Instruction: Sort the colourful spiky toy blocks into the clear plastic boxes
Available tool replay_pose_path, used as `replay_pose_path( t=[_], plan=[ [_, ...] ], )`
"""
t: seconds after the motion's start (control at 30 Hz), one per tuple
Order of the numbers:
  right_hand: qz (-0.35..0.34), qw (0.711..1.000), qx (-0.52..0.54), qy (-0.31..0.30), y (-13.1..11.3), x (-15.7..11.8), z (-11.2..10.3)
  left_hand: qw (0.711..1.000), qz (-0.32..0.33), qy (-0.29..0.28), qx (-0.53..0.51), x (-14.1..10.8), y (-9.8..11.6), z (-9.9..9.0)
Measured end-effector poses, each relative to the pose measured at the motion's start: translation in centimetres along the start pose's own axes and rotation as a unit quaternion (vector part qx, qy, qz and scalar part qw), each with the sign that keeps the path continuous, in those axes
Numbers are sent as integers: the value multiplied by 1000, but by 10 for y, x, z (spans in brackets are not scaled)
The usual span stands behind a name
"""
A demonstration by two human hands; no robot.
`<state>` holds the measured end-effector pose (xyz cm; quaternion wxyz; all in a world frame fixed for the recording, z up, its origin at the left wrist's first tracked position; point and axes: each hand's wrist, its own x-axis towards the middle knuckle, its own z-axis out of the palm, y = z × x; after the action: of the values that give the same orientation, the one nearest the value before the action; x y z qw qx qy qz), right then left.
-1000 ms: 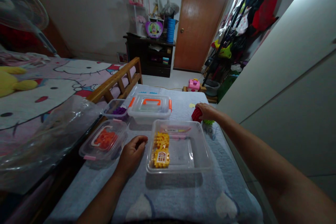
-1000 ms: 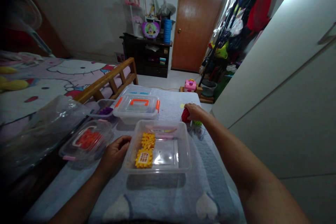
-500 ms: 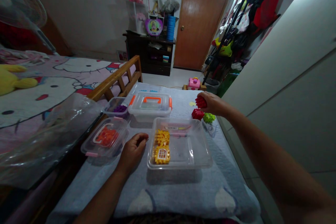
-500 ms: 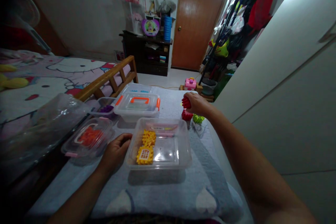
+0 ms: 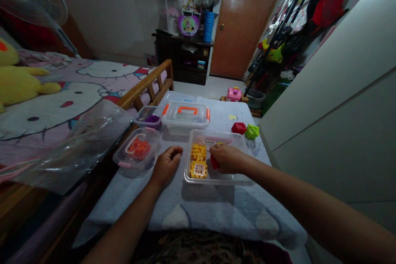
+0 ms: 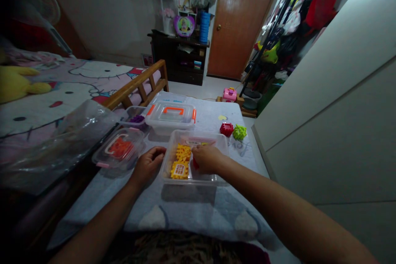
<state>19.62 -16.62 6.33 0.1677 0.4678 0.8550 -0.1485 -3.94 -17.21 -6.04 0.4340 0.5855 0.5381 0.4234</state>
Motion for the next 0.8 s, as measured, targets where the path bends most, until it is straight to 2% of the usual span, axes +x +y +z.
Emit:
replay_pose_path(
  t=[0.27,0.43,0.57,0.8],
  plan=[
    [0,998,-68,-1,-3,15,21,1000,3,5,16,2,-1,0],
    [1,998,-64,22,-2,21,29,1000,7,7,9,2,-1,0],
    [25,998,-50,33,-1,24,31,1000,9,8,7,2,1,0],
    [11,999,-36,28,1,21,26,1000,3,8,-1,1,3,0]
  ],
)
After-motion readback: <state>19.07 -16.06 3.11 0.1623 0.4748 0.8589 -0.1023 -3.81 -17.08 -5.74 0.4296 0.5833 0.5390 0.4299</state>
